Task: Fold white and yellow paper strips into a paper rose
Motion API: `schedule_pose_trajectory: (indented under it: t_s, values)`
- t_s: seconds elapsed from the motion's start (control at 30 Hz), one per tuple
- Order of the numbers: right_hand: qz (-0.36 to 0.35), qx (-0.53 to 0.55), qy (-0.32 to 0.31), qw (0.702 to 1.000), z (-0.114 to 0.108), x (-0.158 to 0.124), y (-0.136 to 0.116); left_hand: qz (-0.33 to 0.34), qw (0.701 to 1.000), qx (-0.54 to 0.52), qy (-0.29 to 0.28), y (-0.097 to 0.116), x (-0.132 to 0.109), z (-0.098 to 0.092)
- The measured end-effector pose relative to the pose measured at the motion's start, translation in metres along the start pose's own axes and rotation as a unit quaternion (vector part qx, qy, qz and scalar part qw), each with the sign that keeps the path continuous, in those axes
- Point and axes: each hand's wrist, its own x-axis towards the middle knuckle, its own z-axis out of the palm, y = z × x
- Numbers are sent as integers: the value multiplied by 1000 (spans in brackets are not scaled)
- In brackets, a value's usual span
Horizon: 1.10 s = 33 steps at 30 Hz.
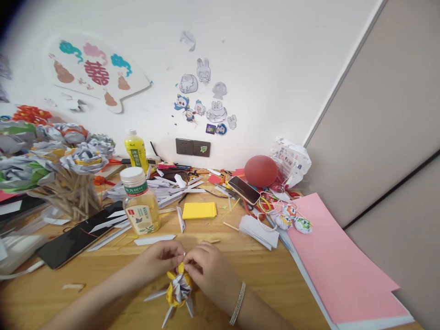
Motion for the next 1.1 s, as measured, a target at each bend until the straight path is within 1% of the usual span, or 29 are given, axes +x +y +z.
schedule_pose_trajectory:
  t_s: [0.1, 0.27, 0.43, 0.5, 0.63, 0.73, 0.8, 1.1]
  values:
    - [-17, -15, 3, 1000, -1, 0, -1, -8, 1000, -2, 5, -1, 0, 1]
    - [-102, -53, -10, 993, -7, 2, -1, -19, 1000, -1, 8, -1, 0, 3]
    - [-142, -70, -15, 987, -12, 3, -2, -12, 1000, -1, 8, -1, 0, 3]
    - [-143, -61, -19, 988, -14, 3, -3, -4, 1000, 1, 6, 0, 0, 2]
    - [-114, -47, -28, 992, -15, 4, -2, 8, 1000, 8, 1, 0, -1, 1]
    - [-137, -54, -51, 988, -16, 4, 0, 11, 1000, 13, 5, 0, -2, 1]
    - [-148, -55, -55, 986, -16, 3, 1, 12, 1000, 14, 8, -1, -1, 1]
    - [-158, -31, -16, 987, -19, 4, 1, 20, 1000, -23, -6, -4, 2, -1]
